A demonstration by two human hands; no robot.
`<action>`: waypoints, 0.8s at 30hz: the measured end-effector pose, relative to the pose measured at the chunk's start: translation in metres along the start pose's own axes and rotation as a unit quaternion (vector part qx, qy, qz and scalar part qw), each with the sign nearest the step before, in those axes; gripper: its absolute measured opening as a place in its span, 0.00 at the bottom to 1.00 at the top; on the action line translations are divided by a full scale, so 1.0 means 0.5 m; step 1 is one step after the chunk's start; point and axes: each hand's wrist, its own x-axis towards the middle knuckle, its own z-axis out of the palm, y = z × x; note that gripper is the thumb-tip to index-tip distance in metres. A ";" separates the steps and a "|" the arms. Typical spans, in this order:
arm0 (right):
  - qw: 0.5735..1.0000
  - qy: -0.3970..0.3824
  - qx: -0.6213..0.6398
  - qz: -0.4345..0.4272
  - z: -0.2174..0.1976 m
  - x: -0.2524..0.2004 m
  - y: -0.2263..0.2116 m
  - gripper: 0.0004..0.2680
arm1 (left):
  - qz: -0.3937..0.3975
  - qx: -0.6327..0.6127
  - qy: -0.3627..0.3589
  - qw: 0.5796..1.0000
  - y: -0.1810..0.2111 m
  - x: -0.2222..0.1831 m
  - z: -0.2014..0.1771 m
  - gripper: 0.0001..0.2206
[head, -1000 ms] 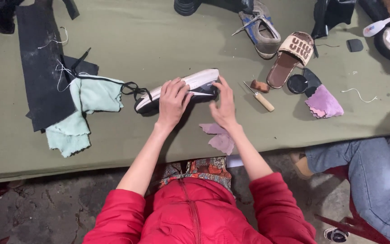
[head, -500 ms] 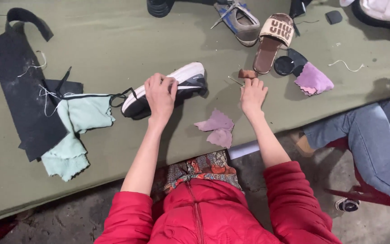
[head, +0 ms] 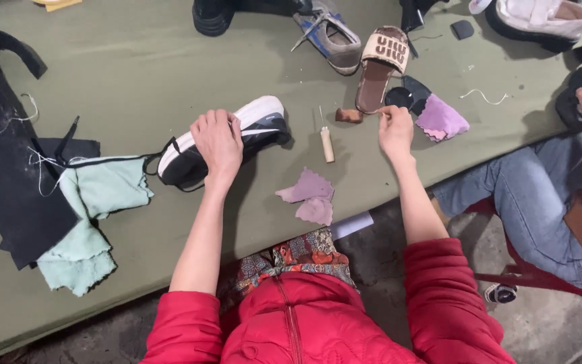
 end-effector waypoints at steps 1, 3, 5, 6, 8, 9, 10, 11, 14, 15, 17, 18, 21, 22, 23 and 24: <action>1.000 0.002 0.001 -0.002 -0.001 0.014 -0.013 0.04 | 0.000 0.001 0.003 1.000 0.000 0.003 0.003 0.05; 0.999 -0.026 0.038 0.009 0.002 0.039 -0.043 0.06 | 0.010 0.006 0.015 1.000 -0.005 0.001 0.007 0.05; 0.997 -0.033 0.073 0.009 0.021 0.076 -0.062 0.06 | 0.013 0.009 0.023 1.000 -0.002 -0.002 0.003 0.05; 0.994 -0.039 0.106 0.009 0.029 0.095 -0.071 0.07 | 0.016 0.011 0.031 0.999 0.000 -0.002 0.001 0.05; 0.996 -0.042 0.073 0.020 0.020 0.092 -0.082 0.06 | 0.015 0.021 0.031 0.999 0.002 -0.006 0.002 0.05; 0.998 -0.045 0.039 0.031 0.015 0.091 -0.088 0.06 | 0.012 0.032 0.031 0.999 0.003 -0.008 0.003 0.06; 0.998 -0.045 0.040 0.030 0.020 0.073 -0.080 0.06 | 0.012 0.033 0.032 0.999 0.001 0.000 -0.001 0.06; 0.996 -0.067 0.046 0.034 0.025 0.055 -0.072 0.05 | 0.005 0.025 0.023 0.999 -0.002 0.008 -0.005 0.05; 0.995 -0.066 0.068 0.034 0.005 0.022 -0.046 0.05 | 0.002 0.007 -0.010 1.000 -0.033 0.046 -0.004 0.05; 0.995 -0.042 0.086 0.030 -0.006 0.011 -0.036 0.06 | 0.008 -0.003 -0.036 0.999 -0.047 0.059 -0.001 0.06; 0.998 -0.008 0.063 0.014 -0.011 0.030 0.041 0.06 | 0.002 -0.006 -0.053 0.999 -0.065 0.076 0.007 0.06; 0.999 0.029 0.040 -0.007 -0.013 0.047 0.079 0.07 | -0.005 -0.009 -0.066 0.998 -0.073 0.088 0.012 0.07; 0.999 0.033 0.028 -0.011 -0.032 0.098 0.174 0.07 | -0.028 -0.036 -0.083 0.996 -0.097 0.100 0.033 0.07; 0.999 0.034 0.028 -0.010 -0.050 0.109 0.193 0.07 | -0.028 -0.036 -0.083 0.996 -0.096 0.103 0.028 0.07; 0.997 0.003 -0.063 0.033 -0.068 0.120 0.213 0.04 | -0.035 -0.036 -0.089 0.995 -0.095 0.105 0.024 0.06; 0.985 -0.027 -0.154 0.075 -0.088 0.132 0.234 0.11 | -0.042 -0.035 -0.095 0.994 -0.092 0.109 0.019 0.06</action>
